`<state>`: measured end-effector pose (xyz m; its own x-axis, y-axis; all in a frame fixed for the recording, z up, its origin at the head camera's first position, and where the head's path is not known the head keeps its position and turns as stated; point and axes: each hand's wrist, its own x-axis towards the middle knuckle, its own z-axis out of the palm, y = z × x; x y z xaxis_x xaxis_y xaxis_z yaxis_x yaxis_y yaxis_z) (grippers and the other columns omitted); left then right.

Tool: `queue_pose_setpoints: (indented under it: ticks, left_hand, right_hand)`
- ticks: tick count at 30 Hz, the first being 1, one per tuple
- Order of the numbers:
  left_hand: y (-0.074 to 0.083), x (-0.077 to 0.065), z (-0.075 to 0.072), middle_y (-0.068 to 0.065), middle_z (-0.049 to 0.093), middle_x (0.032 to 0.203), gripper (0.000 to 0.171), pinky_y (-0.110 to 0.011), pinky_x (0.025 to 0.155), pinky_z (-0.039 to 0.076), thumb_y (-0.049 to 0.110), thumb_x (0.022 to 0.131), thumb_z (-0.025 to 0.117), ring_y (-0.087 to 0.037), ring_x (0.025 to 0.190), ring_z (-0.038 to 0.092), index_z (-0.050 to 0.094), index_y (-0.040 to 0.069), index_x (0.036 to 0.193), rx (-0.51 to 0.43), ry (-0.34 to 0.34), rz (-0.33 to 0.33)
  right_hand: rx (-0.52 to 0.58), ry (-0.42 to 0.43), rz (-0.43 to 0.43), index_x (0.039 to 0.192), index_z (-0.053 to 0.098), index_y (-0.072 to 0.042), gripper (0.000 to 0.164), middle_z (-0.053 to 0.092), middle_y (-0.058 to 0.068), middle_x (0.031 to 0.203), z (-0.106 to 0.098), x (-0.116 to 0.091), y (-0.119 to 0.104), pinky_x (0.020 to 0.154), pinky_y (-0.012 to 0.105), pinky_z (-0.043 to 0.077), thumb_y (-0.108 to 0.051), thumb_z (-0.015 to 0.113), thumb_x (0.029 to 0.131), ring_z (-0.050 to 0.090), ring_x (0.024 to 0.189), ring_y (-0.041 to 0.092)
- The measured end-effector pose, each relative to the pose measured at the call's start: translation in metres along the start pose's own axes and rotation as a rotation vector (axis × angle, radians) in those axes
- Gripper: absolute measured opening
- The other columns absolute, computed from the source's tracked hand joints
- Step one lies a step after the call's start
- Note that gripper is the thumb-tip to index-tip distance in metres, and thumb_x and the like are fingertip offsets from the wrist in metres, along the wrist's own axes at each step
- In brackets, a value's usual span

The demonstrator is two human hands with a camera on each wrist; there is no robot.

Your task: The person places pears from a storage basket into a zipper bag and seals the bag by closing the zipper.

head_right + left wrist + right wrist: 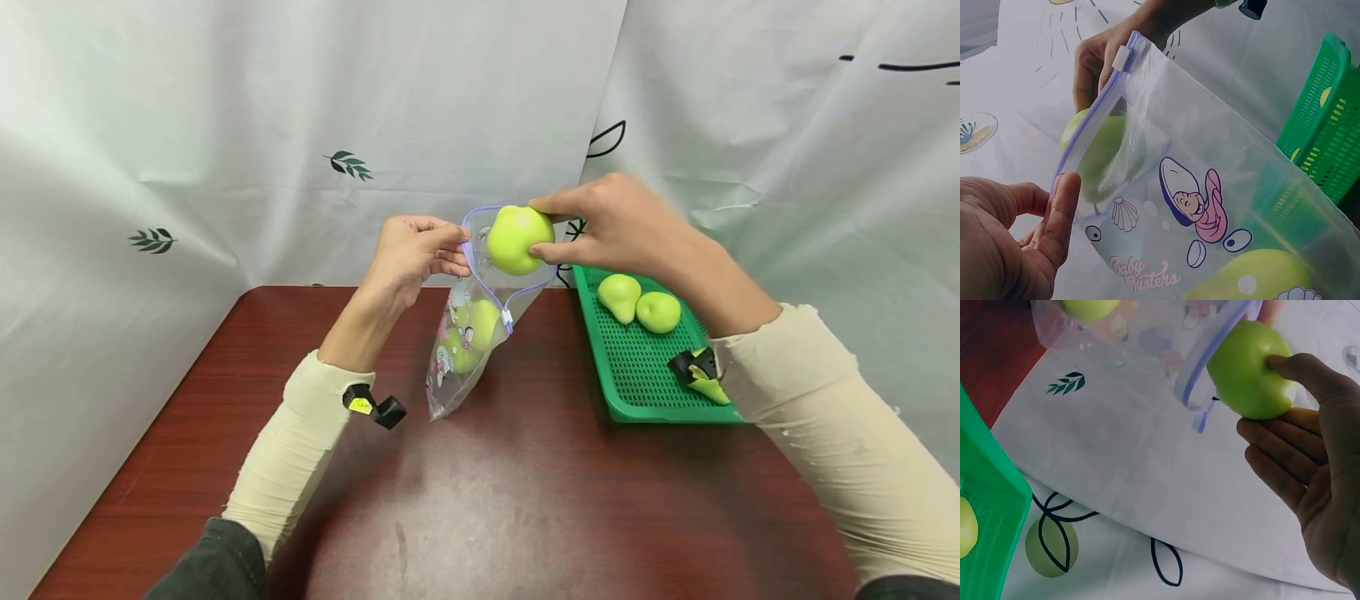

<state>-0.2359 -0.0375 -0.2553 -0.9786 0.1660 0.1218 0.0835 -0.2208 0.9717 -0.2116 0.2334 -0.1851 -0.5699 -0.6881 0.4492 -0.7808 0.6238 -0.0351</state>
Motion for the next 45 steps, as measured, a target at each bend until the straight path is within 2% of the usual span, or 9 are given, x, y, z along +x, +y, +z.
queue_pose_setpoints:
  ticks: [6,8,14,18,23,25,31,39,45]
  left_hand:
    - [0.000,-0.001,0.000,-0.010,0.069,0.062,0.014,-0.035,0.059,0.069,-0.004,0.089,0.069,-0.019,0.051,0.071,0.073,-0.017,0.095,-0.007,0.005,-0.001]
    - [0.001,-0.001,0.001,-0.010,0.069,0.062,0.014,-0.035,0.058,0.069,-0.004,0.090,0.069,-0.019,0.051,0.071,0.072,-0.017,0.095,-0.006,0.005,0.003]
    - [0.000,-0.002,0.002,-0.010,0.069,0.062,0.012,-0.035,0.058,0.069,-0.005,0.089,0.069,-0.019,0.051,0.071,0.072,-0.016,0.093,-0.001,-0.003,0.008]
    - [0.000,-0.002,0.002,-0.010,0.069,0.062,0.011,-0.035,0.060,0.070,-0.004,0.089,0.069,-0.019,0.051,0.071,0.073,-0.014,0.092,0.011,-0.007,0.009]
    - [0.001,-0.001,0.004,-0.010,0.069,0.062,0.009,-0.038,0.062,0.070,-0.003,0.090,0.069,-0.019,0.052,0.071,0.074,-0.010,0.088,0.015,-0.012,0.009]
    - [0.001,-0.001,0.004,-0.011,0.069,0.062,0.010,-0.038,0.062,0.070,-0.003,0.090,0.069,-0.019,0.051,0.071,0.074,-0.011,0.088,0.009,-0.014,0.009]
    - [0.000,0.000,0.005,-0.011,0.070,0.063,0.012,-0.037,0.062,0.070,-0.004,0.092,0.066,-0.019,0.053,0.072,0.073,-0.013,0.091,0.001,-0.021,0.008]
    - [-0.001,0.000,0.007,-0.012,0.071,0.064,0.012,-0.037,0.062,0.070,-0.004,0.093,0.065,-0.020,0.053,0.072,0.074,-0.010,0.088,-0.006,-0.019,0.006]
    - [0.000,0.001,0.007,-0.010,0.070,0.063,0.013,-0.035,0.061,0.070,-0.004,0.092,0.066,-0.019,0.052,0.071,0.073,-0.014,0.094,-0.024,-0.014,0.011]
  right_hand:
    - [-0.015,-0.063,-0.001,0.128,0.076,-0.020,0.046,0.081,-0.001,0.113,0.004,0.004,-0.002,0.065,0.031,0.062,-0.033,0.086,0.085,0.078,0.082,0.015]
    - [-0.022,-0.077,-0.002,0.128,0.076,-0.021,0.045,0.081,-0.002,0.111,0.006,0.006,-0.003,0.066,0.035,0.062,-0.034,0.085,0.086,0.078,0.080,0.014]
    - [-0.068,-0.119,0.001,0.126,0.077,-0.023,0.045,0.082,-0.002,0.106,0.012,0.015,-0.006,0.058,0.030,0.056,-0.041,0.084,0.086,0.074,0.071,0.015]
    - [-0.088,-0.158,0.034,0.127,0.076,-0.021,0.046,0.081,0.003,0.108,0.014,0.020,-0.009,0.059,0.037,0.059,-0.042,0.083,0.087,0.074,0.072,0.021]
    - [-0.141,-0.170,0.049,0.121,0.079,-0.015,0.041,0.082,0.007,0.106,0.016,0.026,-0.012,0.056,0.040,0.056,-0.038,0.082,0.088,0.065,0.062,0.021]
    - [-0.172,-0.160,0.049,0.119,0.079,-0.014,0.038,0.082,0.007,0.104,0.017,0.028,-0.012,0.054,0.040,0.056,-0.036,0.081,0.089,0.061,0.059,0.020]
    - [-0.226,-0.094,0.035,0.112,0.081,-0.012,0.033,0.082,0.007,0.097,0.021,0.027,-0.009,0.051,0.043,0.058,-0.034,0.081,0.089,0.067,0.060,0.024]
    - [-0.214,-0.054,0.019,0.109,0.082,-0.010,0.029,0.082,0.008,0.096,0.023,0.018,0.000,0.051,0.042,0.057,-0.032,0.079,0.090,0.069,0.061,0.024]
    - [-0.211,-0.013,0.004,0.108,0.082,-0.009,0.026,0.082,0.010,0.098,0.020,0.010,0.007,0.048,0.042,0.055,-0.028,0.079,0.090,0.067,0.057,0.025]
